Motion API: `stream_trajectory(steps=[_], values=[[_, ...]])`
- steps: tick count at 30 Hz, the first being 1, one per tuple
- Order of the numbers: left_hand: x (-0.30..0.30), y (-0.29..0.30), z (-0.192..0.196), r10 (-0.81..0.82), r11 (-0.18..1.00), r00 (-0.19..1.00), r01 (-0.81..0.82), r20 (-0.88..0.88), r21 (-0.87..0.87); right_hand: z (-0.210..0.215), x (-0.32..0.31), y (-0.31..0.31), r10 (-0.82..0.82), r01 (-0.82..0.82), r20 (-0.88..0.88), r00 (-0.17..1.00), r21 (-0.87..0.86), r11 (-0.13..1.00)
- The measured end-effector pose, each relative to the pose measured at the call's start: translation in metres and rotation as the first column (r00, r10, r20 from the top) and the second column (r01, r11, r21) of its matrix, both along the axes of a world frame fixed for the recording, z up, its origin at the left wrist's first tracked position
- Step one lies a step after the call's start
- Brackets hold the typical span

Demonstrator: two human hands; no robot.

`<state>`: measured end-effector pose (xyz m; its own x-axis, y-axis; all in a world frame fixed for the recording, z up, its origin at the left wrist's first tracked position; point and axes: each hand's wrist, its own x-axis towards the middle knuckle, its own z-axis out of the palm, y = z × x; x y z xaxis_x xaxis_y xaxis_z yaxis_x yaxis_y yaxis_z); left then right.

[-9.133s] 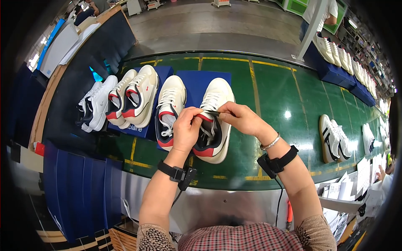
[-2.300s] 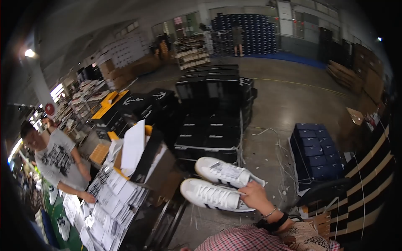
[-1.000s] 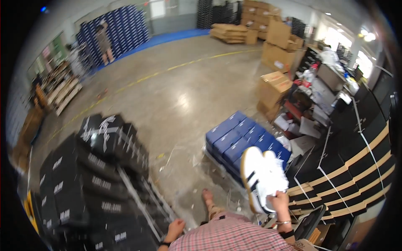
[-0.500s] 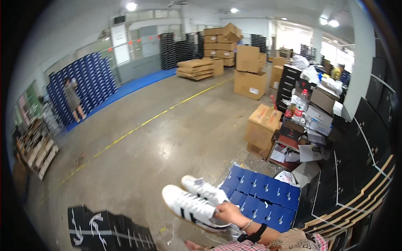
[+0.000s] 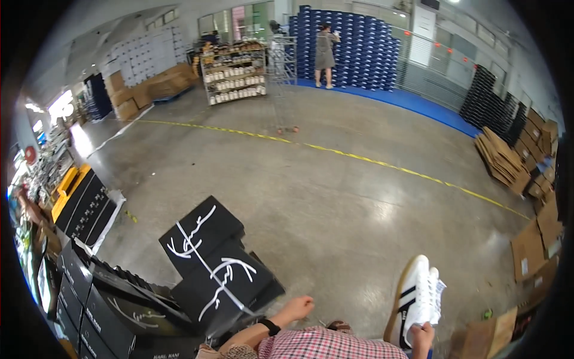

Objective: Sorting shoes from a production conveyor line into corresponding boxes and applying labels.

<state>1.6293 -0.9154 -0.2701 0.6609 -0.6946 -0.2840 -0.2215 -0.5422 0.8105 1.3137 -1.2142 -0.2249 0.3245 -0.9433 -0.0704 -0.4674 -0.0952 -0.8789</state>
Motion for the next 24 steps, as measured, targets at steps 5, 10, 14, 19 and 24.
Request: stream_trajectory(steps=[5, 10, 14, 19, 24], values=[[0.077, -0.029, -0.013, 0.223, 0.975, 0.974, -0.222, -0.047, 0.019, -0.008, 0.141, -0.09, 0.166, -0.165, -0.096, 0.981, 0.022, 0.986], [0.155, -0.056, -0.038, 0.451, 0.891, 0.888, -0.442, -0.092, 0.103, 0.041, 0.311, -0.159, 0.386, -0.379, -0.21, 0.899, 0.073, 0.923], [0.184, -0.059, -0.042, 0.695, 0.719, 0.712, -0.689, -0.1, 0.088, 0.08, 0.472, -0.172, 0.659, -0.667, -0.141, 0.739, -0.011, 0.745], [0.211, -0.074, -0.052, 0.762, 0.64, 0.629, -0.7, -0.15, 0.317, 0.064, 0.631, -0.187, 0.744, -0.775, -0.256, 0.618, -0.036, 0.631], [0.264, -0.068, -0.162, 0.773, 0.634, 0.583, -0.705, -0.249, 0.317, 0.069, 0.767, -0.188, 0.77, -0.818, -0.308, 0.559, -0.055, 0.572]])
